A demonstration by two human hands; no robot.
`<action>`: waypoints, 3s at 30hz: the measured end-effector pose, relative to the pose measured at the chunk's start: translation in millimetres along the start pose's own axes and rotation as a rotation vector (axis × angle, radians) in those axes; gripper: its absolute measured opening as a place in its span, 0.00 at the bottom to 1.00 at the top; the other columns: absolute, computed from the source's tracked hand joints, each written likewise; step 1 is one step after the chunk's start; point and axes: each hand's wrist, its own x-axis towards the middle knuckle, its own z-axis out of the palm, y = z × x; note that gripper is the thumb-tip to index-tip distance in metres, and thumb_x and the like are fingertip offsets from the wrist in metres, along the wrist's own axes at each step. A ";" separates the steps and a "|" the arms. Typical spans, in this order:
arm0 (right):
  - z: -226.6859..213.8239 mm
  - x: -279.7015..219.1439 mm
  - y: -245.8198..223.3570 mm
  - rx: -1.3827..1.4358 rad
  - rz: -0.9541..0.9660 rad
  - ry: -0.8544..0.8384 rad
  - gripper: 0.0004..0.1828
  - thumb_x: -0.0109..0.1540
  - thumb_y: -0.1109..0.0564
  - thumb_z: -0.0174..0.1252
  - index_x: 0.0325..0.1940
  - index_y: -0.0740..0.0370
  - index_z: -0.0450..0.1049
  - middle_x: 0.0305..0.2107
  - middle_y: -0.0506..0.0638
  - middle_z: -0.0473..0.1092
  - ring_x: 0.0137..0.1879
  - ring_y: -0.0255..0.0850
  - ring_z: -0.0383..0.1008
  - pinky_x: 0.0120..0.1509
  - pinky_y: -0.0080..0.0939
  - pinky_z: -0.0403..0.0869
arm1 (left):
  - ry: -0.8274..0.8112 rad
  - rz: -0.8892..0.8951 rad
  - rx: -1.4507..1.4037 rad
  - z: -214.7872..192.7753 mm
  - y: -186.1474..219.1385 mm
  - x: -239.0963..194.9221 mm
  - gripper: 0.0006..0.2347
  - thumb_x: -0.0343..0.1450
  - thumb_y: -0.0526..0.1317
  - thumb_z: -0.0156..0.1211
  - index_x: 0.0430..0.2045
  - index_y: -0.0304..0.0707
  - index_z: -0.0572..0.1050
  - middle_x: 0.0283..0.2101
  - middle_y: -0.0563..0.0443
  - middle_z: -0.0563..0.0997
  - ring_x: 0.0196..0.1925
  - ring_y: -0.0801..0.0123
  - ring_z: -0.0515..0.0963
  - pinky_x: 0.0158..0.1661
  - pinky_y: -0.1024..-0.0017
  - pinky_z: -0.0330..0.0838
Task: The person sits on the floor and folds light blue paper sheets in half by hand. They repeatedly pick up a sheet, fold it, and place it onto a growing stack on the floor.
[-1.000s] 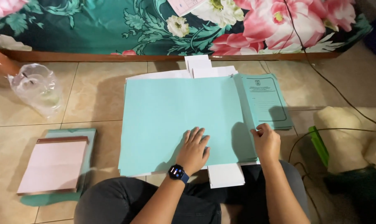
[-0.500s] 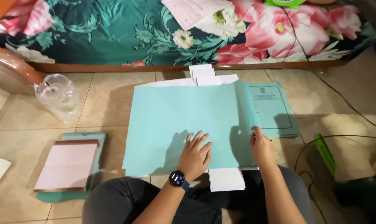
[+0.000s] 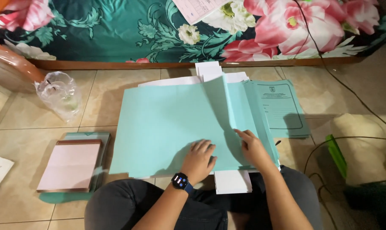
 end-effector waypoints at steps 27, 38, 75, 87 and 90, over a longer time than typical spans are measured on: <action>19.8 118.9 72.0 -0.762 -0.476 -0.040 0.32 0.68 0.52 0.43 0.77 0.58 0.60 0.69 0.55 0.64 0.74 0.55 0.63 0.70 0.56 0.68 | -0.158 0.002 0.098 19.3 26.2 86.1 0.31 0.75 0.50 0.34 0.72 0.27 0.50 0.78 0.36 0.48 0.80 0.51 0.42 0.74 0.50 0.29; 32.3 190.7 75.4 -0.745 -0.253 -0.292 0.38 0.72 0.39 0.23 0.84 0.57 0.35 0.79 0.54 0.37 0.84 0.50 0.35 0.84 0.51 0.42 | -0.142 -0.010 0.131 30.1 22.7 93.6 0.29 0.74 0.44 0.36 0.72 0.27 0.50 0.78 0.40 0.48 0.80 0.54 0.44 0.75 0.50 0.33; -30.1 -26.7 -1.3 0.114 0.164 0.377 0.22 0.60 0.64 0.56 0.59 0.61 0.74 0.37 0.70 0.76 0.47 0.70 0.77 0.48 0.66 0.74 | 0.492 0.108 -0.281 -5.7 49.6 91.0 0.14 0.80 0.46 0.46 0.50 0.40 0.78 0.44 0.50 0.82 0.50 0.58 0.83 0.47 0.66 0.78; 5.0 -50.8 -130.3 0.000 -0.556 0.134 0.18 0.58 0.44 0.68 0.48 0.54 0.80 0.42 0.49 0.73 0.50 0.49 0.76 0.52 0.47 0.74 | 0.360 -0.474 -0.892 -69.0 -38.3 17.2 0.18 0.70 0.37 0.61 0.52 0.22 0.73 0.45 0.23 0.81 0.45 0.43 0.84 0.33 0.55 0.82; -2.5 -42.1 -111.1 0.236 -0.311 -0.063 0.30 0.67 0.35 0.44 0.64 0.53 0.73 0.56 0.50 0.69 0.61 0.47 0.73 0.56 0.48 0.77 | 0.178 -0.764 -0.660 -55.9 -78.3 1.8 0.24 0.73 0.47 0.48 0.64 0.35 0.64 0.66 0.36 0.69 0.64 0.50 0.74 0.52 0.58 0.73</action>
